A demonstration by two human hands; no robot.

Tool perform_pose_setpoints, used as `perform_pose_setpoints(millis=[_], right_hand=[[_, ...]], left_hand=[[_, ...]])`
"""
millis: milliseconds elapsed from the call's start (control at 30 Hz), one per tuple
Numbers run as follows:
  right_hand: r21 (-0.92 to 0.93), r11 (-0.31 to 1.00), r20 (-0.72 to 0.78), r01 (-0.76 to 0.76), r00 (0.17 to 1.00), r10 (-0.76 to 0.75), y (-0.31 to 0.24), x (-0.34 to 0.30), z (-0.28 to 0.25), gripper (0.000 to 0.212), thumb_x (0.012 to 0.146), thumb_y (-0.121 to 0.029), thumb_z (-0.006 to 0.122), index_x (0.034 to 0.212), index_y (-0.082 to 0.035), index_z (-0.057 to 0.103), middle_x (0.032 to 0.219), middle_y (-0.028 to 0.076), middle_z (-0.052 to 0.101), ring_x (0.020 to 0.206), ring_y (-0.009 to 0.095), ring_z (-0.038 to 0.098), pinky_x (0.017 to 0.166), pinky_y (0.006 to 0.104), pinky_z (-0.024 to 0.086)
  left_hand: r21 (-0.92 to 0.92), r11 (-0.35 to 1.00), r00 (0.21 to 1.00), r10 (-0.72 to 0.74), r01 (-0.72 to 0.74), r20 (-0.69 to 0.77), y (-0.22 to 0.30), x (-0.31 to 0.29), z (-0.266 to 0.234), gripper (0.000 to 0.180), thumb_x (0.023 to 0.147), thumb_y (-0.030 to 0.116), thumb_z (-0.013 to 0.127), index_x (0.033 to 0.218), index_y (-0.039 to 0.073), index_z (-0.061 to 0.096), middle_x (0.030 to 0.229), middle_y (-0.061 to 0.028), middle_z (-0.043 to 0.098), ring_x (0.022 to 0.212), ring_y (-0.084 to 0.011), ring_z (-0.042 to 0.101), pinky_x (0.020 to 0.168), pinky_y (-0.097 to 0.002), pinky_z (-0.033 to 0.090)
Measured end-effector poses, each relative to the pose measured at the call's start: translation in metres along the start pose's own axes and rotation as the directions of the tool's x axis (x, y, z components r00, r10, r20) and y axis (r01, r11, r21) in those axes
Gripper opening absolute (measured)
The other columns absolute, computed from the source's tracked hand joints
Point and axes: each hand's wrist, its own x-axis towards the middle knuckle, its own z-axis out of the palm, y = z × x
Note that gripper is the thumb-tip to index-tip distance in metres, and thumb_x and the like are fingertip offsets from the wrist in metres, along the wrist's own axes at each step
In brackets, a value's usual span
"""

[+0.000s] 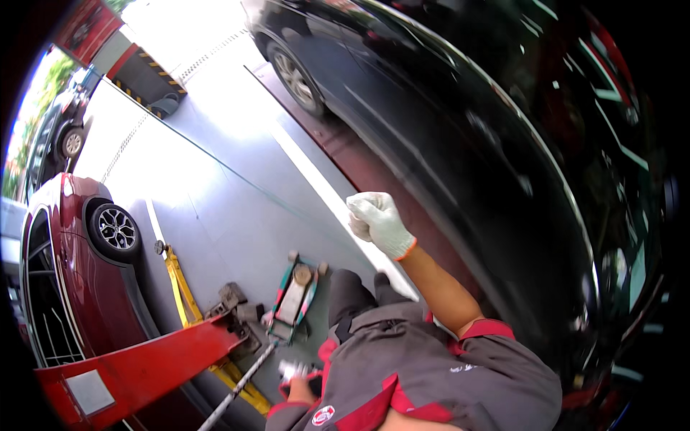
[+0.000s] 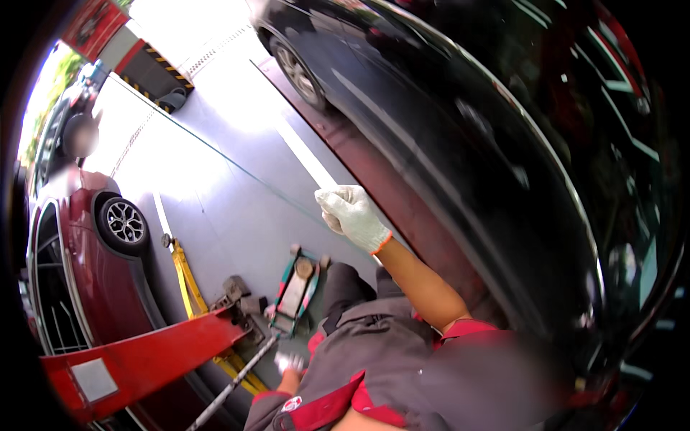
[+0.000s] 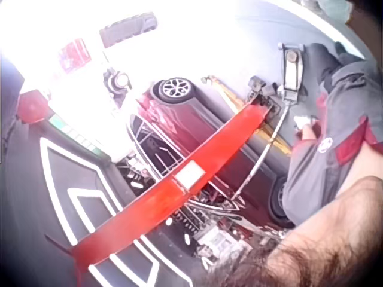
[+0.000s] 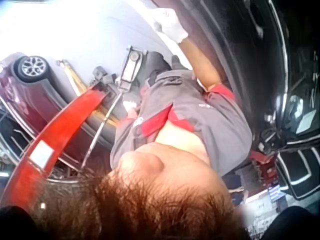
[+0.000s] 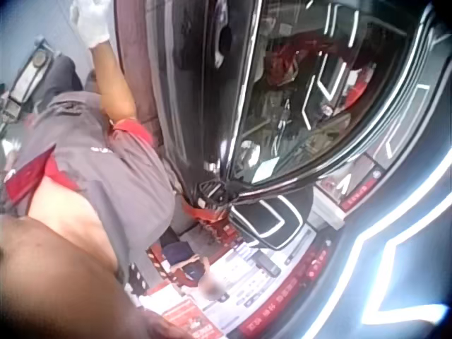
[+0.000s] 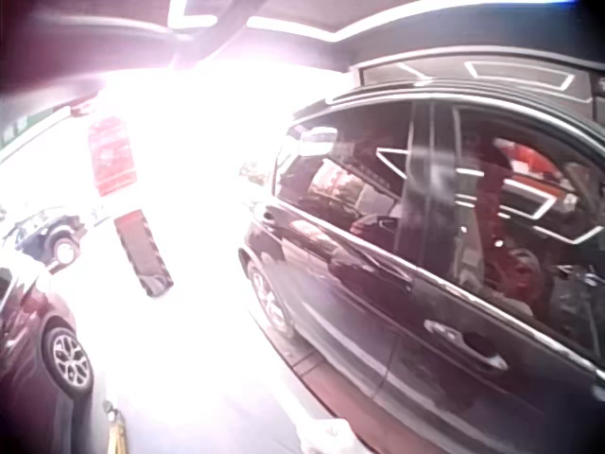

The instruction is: The person walks through a garage and retrieves a battery tester. They connect the tester's clamps to the terminals of a car battery under the hood and operate the device to check the battery's status. After the test, they disconnect the clamps and return the tester to a cart.

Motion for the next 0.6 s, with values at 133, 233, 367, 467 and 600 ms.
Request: perform_pose_setpoints(millis=[133,233,367,467,600], right_hand=[[-0.028,0.899,0.356,0.437,0.845,-0.400,-0.080,0.161,0.034,0.038,0.096,-0.012,0.057,0.060,-0.003,0.047,0.052,-0.001,0.040,0.044,0.007,0.036,0.042,0.0256,0.026],[0.043,0.840,0.387,0.541,0.766,-0.514,-0.120,0.264,0.055,0.040,0.095,-0.012,0.054,0.058,-0.005,0.041,0.052,0.000,0.039,0.043,0.008,0.035,0.041,0.0266,0.025],[0.318,0.691,0.531,0.649,0.482,-0.697,-0.168,0.402,0.092,0.042,0.097,-0.025,0.045,0.057,-0.015,0.040,0.045,-0.005,0.031,0.035,0.009,0.027,0.037,0.0242,0.026],[0.366,0.666,0.560,0.650,0.418,-0.715,-0.181,0.491,0.122,0.045,0.096,-0.032,0.051,0.056,-0.016,0.039,0.044,-0.004,0.033,0.034,0.011,0.029,0.037,0.0266,0.029],[0.099,0.796,0.376,0.597,0.718,-0.585,-0.085,0.662,0.161,0.042,0.096,-0.033,0.056,0.062,-0.011,0.045,0.052,-0.003,0.042,0.044,0.012,0.038,0.047,0.0302,0.036]], left_hand=[[-0.123,0.991,0.914,-0.004,-0.050,-0.405,0.064,-0.008,0.009,0.072,0.095,0.063,0.031,0.154,0.021,0.027,0.162,-0.0039,0.023,0.147,-0.0306,0.022,0.119,-0.0504,0.017],[-0.220,0.972,0.883,-0.028,-0.085,-0.468,0.128,0.021,0.058,0.076,0.094,0.065,0.031,0.155,0.020,0.024,0.163,-0.0043,0.020,0.148,-0.0313,0.020,0.119,-0.0513,0.016],[-0.399,0.905,0.956,0.028,-0.149,-0.292,0.252,0.116,0.197,0.081,0.093,0.068,0.032,0.156,0.019,0.021,0.164,-0.0048,0.017,0.150,-0.0322,0.017,0.120,-0.0525,0.015],[-0.535,0.842,0.982,0.150,-0.065,0.117,0.412,0.136,0.476,0.083,0.094,0.065,0.034,0.157,0.013,0.018,0.164,-0.0085,0.015,0.150,-0.0337,0.016,0.120,-0.0530,0.016],[-0.465,0.853,0.408,0.347,0.237,0.845,0.604,0.051,0.834,0.072,0.099,0.061,0.036,0.143,0.005,0.038,0.149,-0.0135,0.038,0.137,-0.0340,0.038,0.115,-0.0534,0.029]])
